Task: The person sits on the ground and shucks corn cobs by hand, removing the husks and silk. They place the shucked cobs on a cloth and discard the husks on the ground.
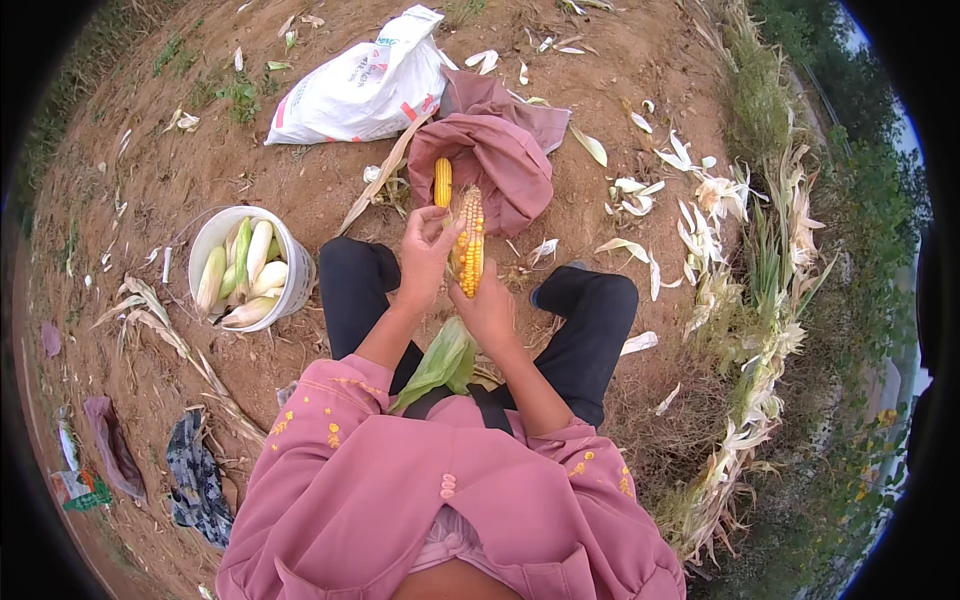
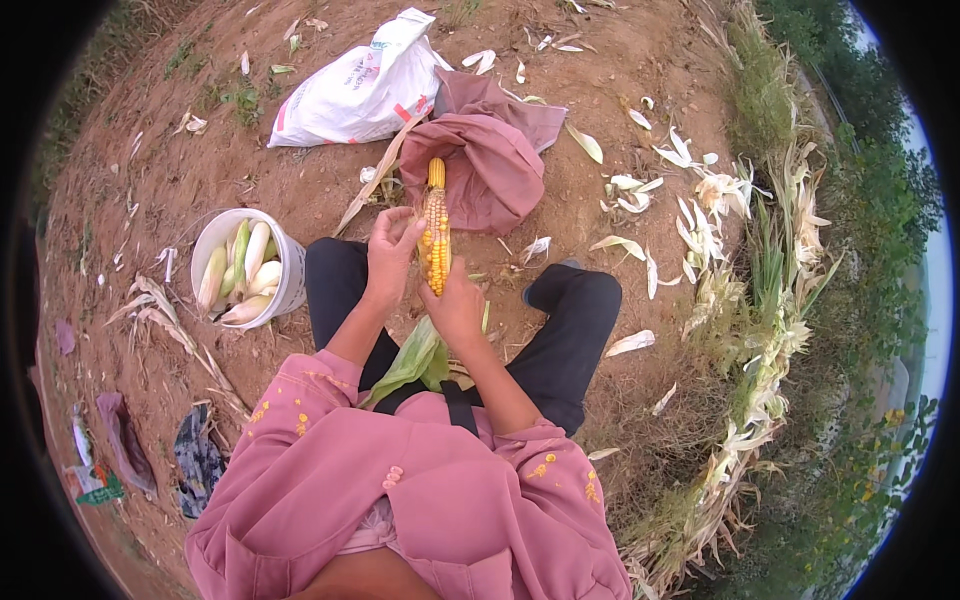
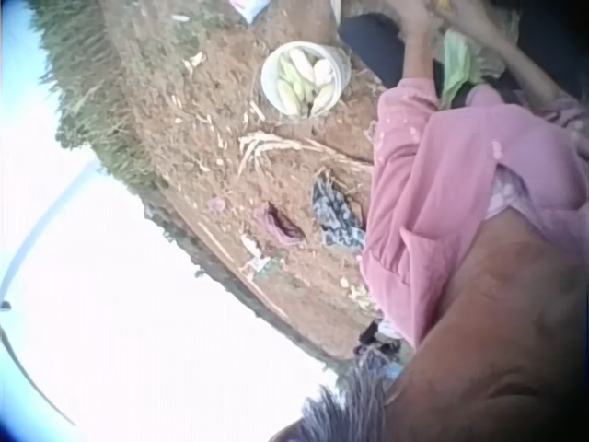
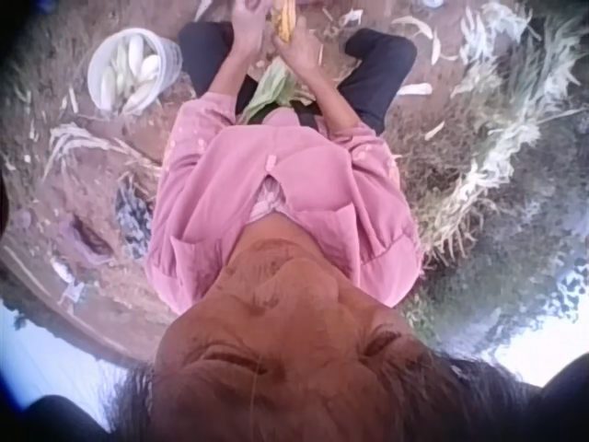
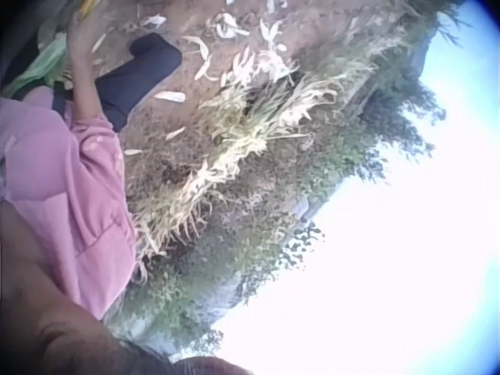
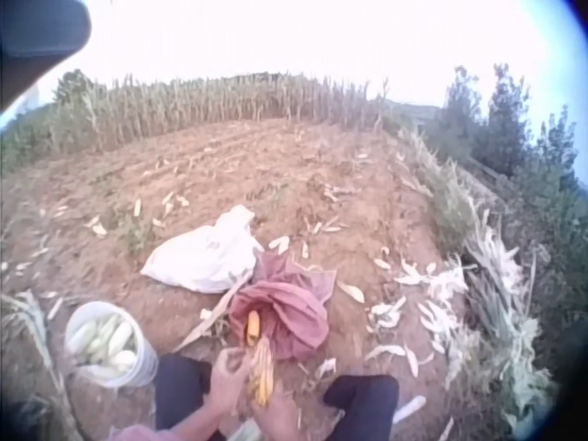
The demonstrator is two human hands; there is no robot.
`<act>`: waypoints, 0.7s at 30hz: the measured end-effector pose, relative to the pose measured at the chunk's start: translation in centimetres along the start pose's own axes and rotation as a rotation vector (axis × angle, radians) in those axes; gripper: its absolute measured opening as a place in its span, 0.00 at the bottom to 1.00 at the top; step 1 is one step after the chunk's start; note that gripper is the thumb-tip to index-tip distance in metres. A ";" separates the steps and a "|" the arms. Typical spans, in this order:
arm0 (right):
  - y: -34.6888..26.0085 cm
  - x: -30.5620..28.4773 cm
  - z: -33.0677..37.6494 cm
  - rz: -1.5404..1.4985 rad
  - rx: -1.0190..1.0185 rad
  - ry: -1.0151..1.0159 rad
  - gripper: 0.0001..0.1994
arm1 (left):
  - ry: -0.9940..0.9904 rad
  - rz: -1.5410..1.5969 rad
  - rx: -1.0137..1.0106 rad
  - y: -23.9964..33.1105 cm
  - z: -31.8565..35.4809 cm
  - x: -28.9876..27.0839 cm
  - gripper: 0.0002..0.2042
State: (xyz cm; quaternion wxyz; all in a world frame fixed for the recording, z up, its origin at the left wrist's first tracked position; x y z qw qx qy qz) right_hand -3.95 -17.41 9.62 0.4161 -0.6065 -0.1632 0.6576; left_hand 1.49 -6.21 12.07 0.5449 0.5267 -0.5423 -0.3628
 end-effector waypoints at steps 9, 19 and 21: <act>-0.2 -0.1 0.0 -0.035 -0.005 0.023 0.20 | 0.029 0.133 -0.012 -2.3 -0.3 -1.8 0.03; 0.9 1.4 -0.1 -0.134 0.011 -0.085 0.21 | 0.002 0.367 -0.231 -2.5 -1.0 -1.2 0.09; 1.1 1.7 0.0 -0.122 0.016 -0.103 0.21 | -0.162 0.366 -0.275 -2.8 -1.2 -0.3 0.12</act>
Point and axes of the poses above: each hand's wrist, its own z-axis away from the middle knuckle, its own x-axis out of the palm, y = z × x, the point moved 6 cm from there along -z, towards the middle knuckle, and after that the axes turned 14 degrees about x, right-handed, at the moved point
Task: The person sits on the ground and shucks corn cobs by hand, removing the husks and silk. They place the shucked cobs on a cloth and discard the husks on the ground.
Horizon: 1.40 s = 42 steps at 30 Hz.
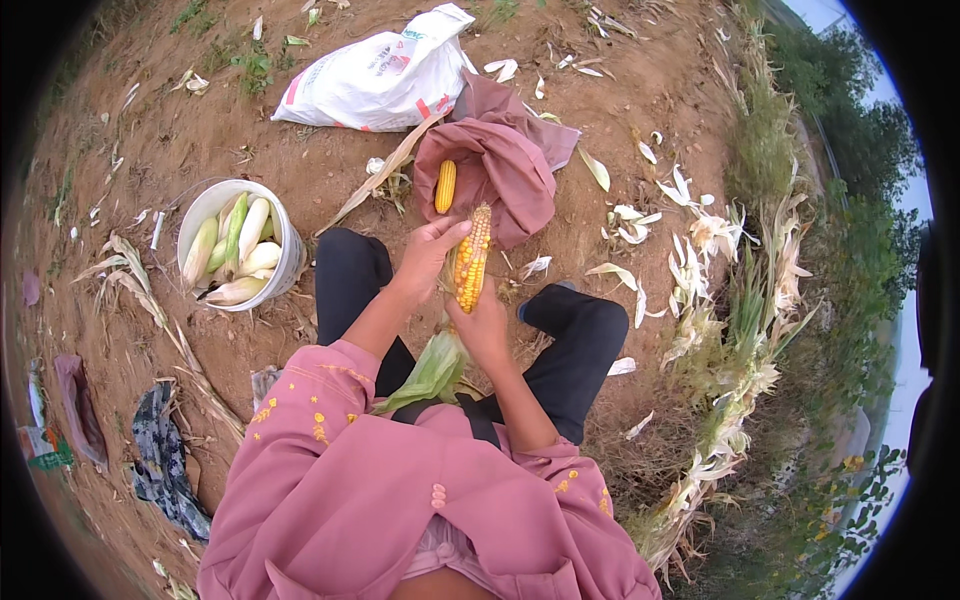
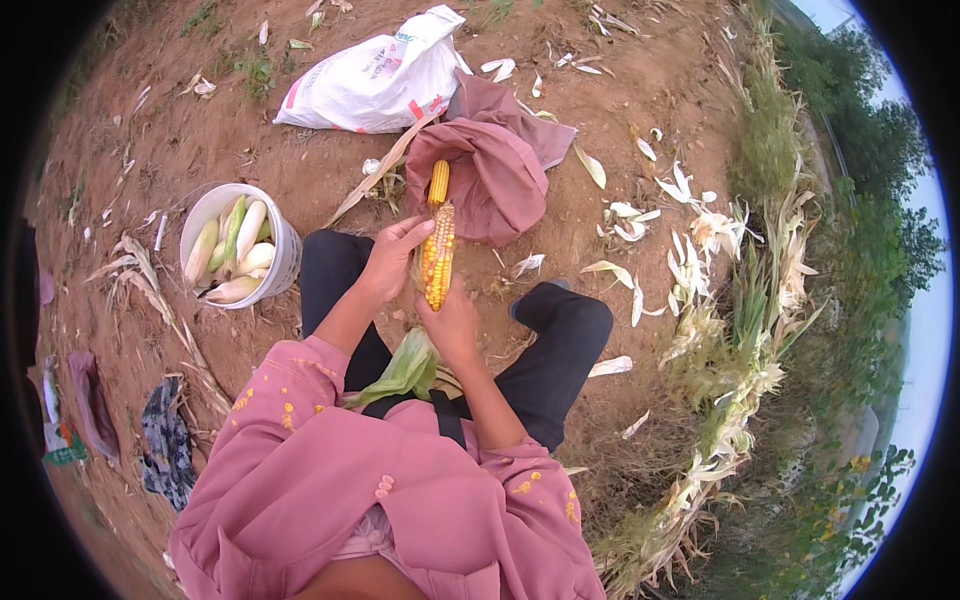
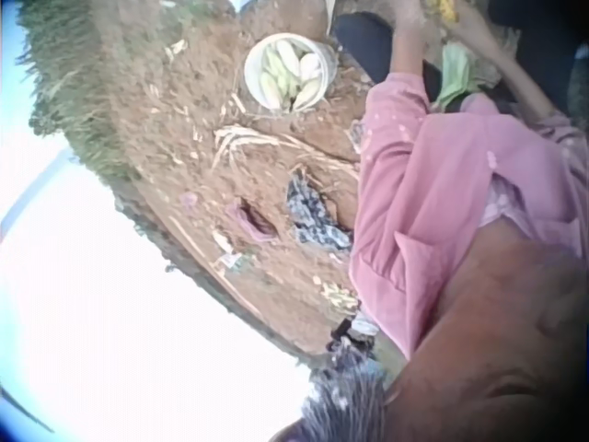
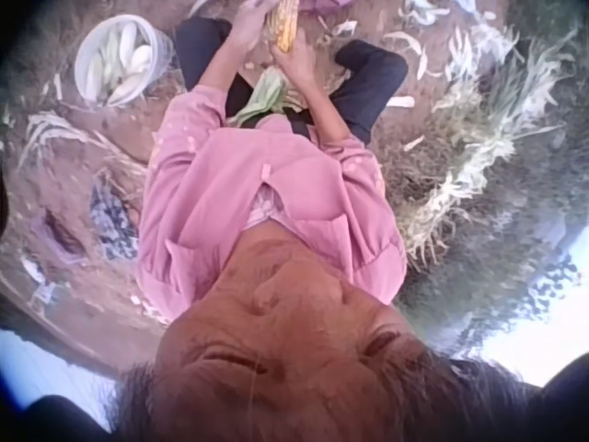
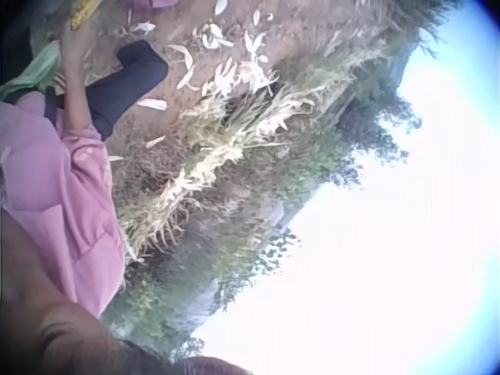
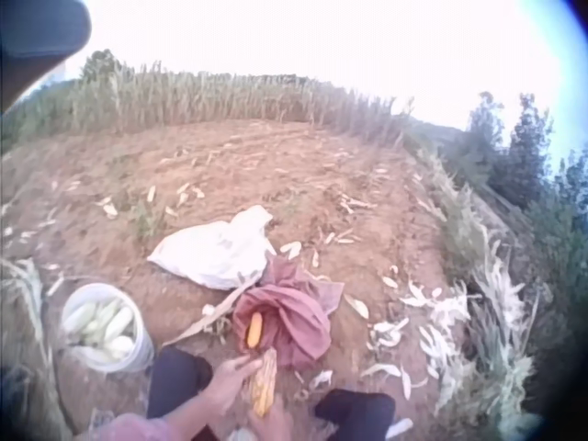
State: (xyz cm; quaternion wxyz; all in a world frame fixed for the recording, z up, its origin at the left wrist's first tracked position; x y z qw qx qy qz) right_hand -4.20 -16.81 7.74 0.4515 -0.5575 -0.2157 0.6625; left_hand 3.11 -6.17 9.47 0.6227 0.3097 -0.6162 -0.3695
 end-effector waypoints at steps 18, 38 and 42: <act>-1.6 -0.3 -0.6 -0.690 -0.214 -0.167 0.32 | 0.286 0.412 -0.131 -3.5 0.8 -1.5 0.07; -1.1 -1.4 -1.2 -0.792 -0.003 -0.012 0.23 | 0.207 0.437 0.017 -3.0 2.6 1.9 0.11; -0.1 -1.6 -2.4 -0.999 0.006 -0.026 0.21 | 0.267 0.502 -0.023 -2.8 2.5 2.0 0.09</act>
Point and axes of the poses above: each hand's wrist, its own z-axis away from the middle knuckle, its own x-axis out of the palm, y = z × x, the point moved 6 cm from there along -z, towards the middle knuckle, and after that the axes turned 14 degrees about x, right-handed, at the moved point
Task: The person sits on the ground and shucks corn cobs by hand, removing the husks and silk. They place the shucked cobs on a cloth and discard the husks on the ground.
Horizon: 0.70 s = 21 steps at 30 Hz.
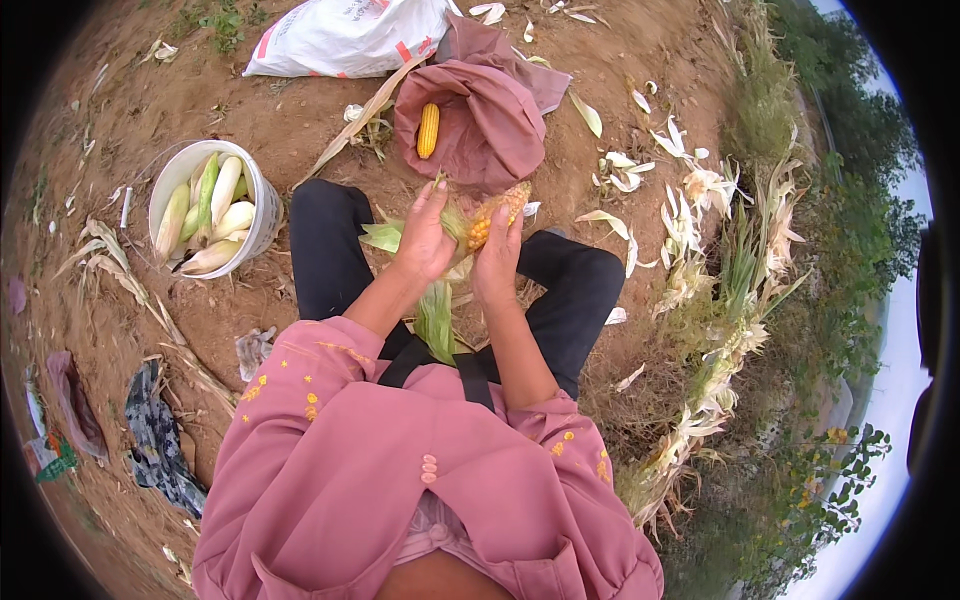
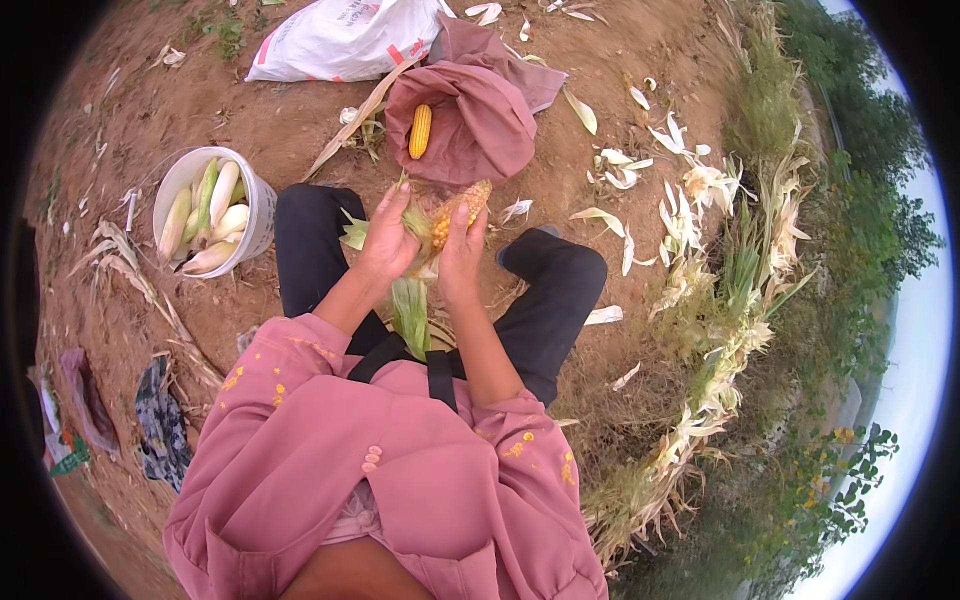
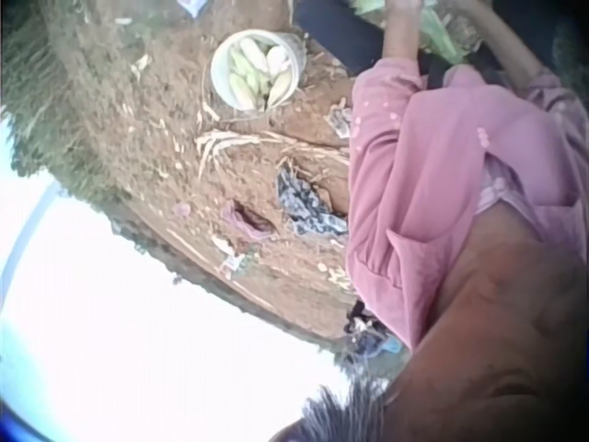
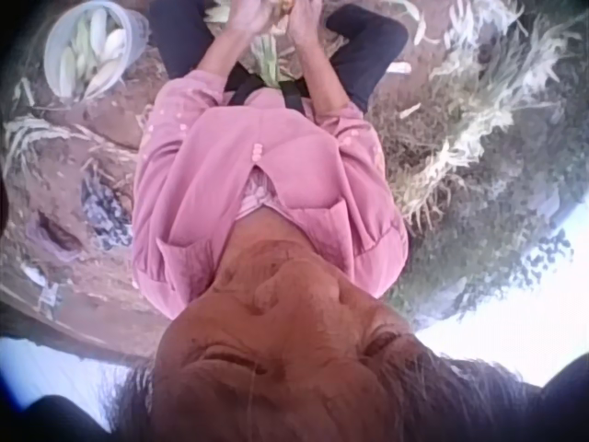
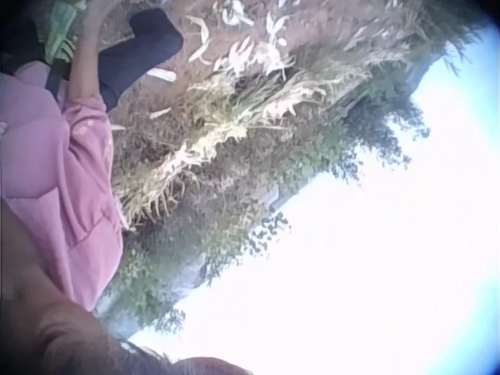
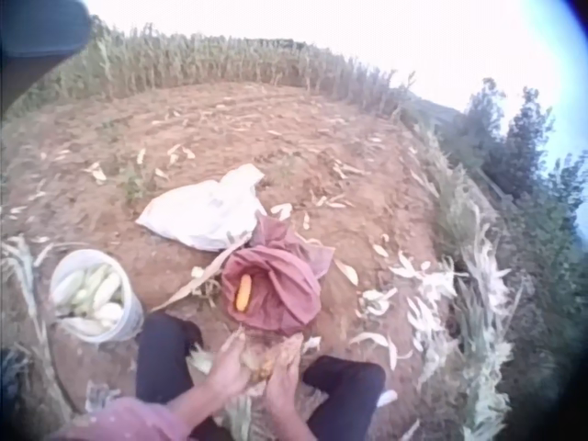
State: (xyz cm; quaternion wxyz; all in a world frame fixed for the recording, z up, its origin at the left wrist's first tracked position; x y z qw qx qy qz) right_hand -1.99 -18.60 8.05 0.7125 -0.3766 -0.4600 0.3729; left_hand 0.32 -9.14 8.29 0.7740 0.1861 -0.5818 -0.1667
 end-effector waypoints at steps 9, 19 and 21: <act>-3.2 -7.6 -5.4 -0.370 0.138 0.310 0.21 | -0.312 -0.362 -0.063 3.3 1.7 -2.8 0.09; -7.7 -5.4 -4.9 -0.008 -0.088 0.263 0.19 | -0.258 -0.821 0.207 6.8 -0.2 -6.2 0.12; -7.3 -5.6 -5.1 0.231 -0.229 0.214 0.17 | -0.451 -1.715 0.850 8.6 0.2 -4.0 0.16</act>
Point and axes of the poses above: each hand's wrist, its own z-axis away from the middle knuckle, its own x-axis out of the palm, y = z × x, the point moved 6 cm from there along -z, towards the middle knuckle, and after that the axes turned 14 degrees about x, right-handed, at the moved point
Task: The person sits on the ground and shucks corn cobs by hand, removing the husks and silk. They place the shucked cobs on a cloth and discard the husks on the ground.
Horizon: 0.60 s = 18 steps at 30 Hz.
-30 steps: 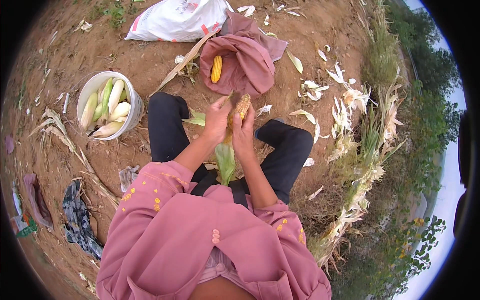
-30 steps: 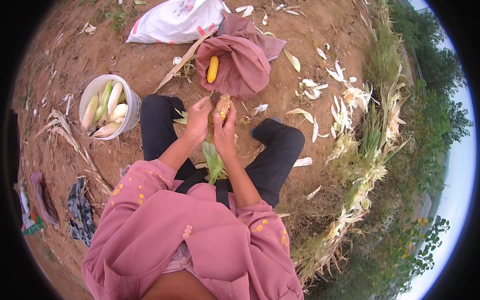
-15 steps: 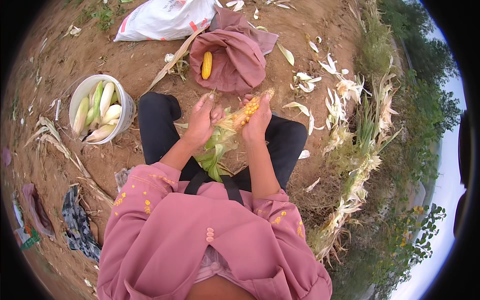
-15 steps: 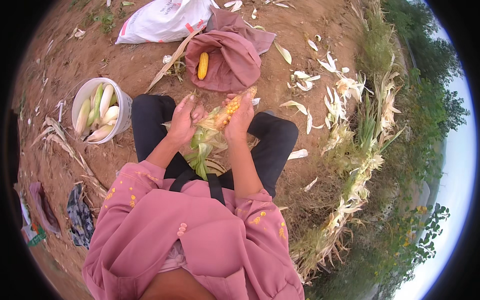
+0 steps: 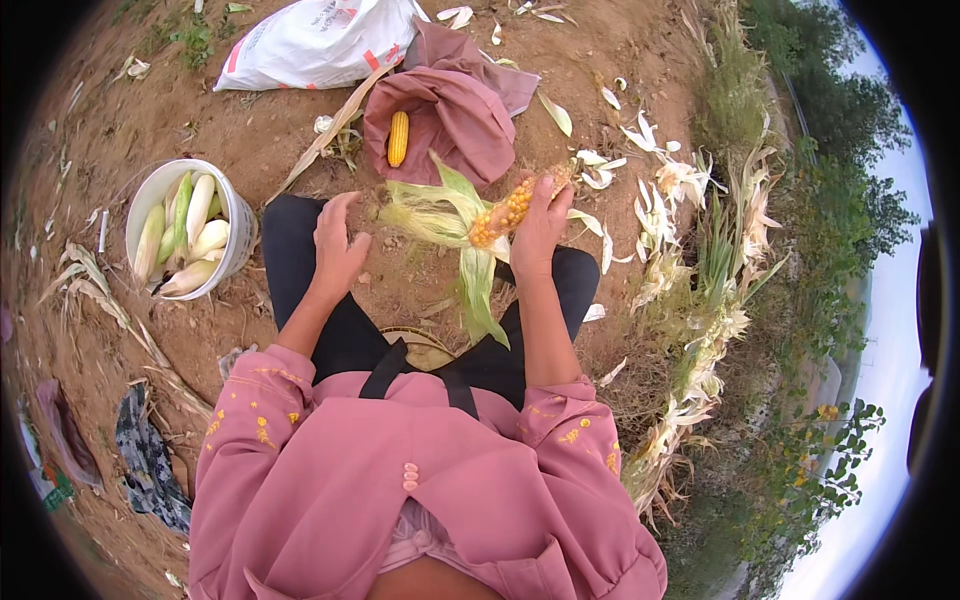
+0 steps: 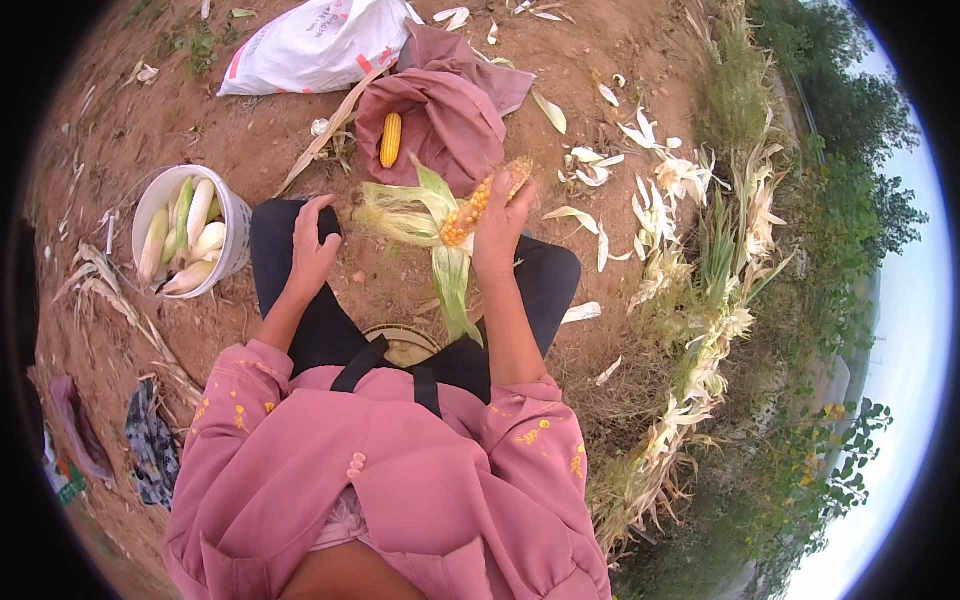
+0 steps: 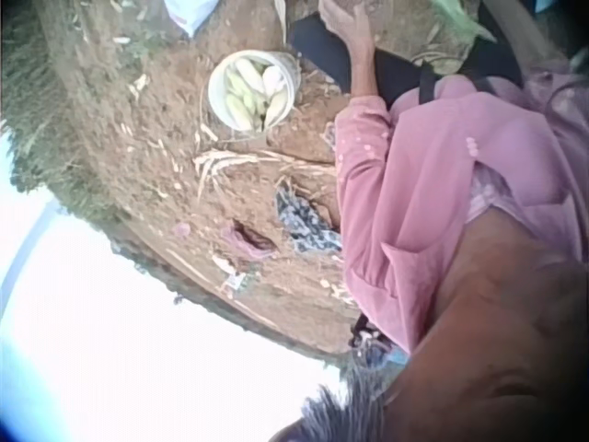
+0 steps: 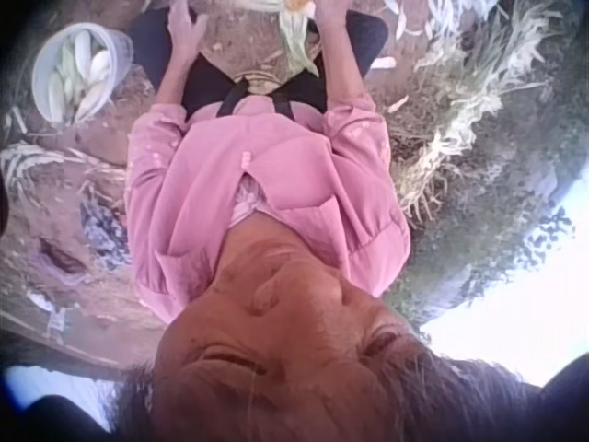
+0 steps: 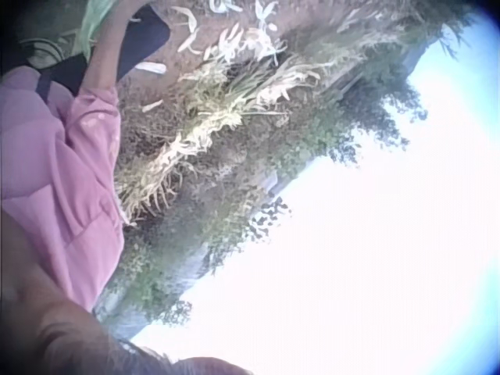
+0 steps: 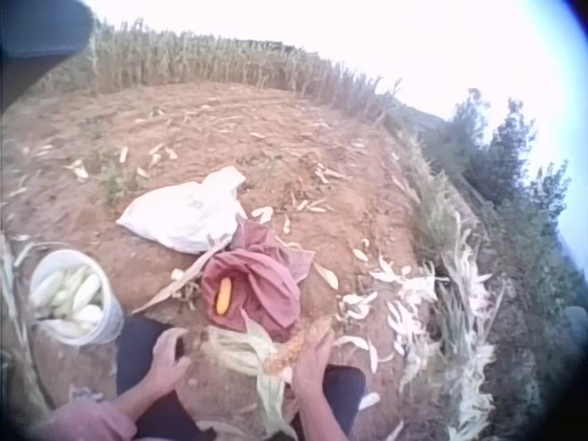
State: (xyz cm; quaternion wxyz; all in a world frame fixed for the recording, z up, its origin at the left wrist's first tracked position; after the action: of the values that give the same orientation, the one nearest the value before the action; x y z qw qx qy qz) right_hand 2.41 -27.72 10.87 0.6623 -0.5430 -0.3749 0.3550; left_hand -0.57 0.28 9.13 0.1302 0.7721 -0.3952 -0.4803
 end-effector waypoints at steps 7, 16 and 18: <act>-0.7 8.5 12.1 0.523 -0.535 -0.521 0.23 | -0.177 1.932 -1.113 3.4 2.9 8.7 0.17; 6.1 3.7 13.0 0.182 0.361 -0.457 0.22 | -0.283 1.571 -0.873 2.9 1.9 7.4 0.23; 6.7 3.6 11.7 0.014 0.372 -0.289 0.23 | -0.425 1.584 -0.812 3.6 1.9 6.7 0.25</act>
State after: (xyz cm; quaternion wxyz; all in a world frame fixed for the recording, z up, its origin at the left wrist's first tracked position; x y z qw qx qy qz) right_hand -6.66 -18.20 6.14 0.6879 -0.3579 -0.3899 0.4967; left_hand -2.36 -6.66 5.95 0.6078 0.0654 -0.6258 -0.4846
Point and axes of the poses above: each hand's wrist, its own z-axis away from the middle knuckle, its own x-axis out of the palm, y = z × x, the point moved 6 cm from there along -z, towards the middle knuckle, and after that the axes turned 14 degrees about x, right-handed, at the moved point
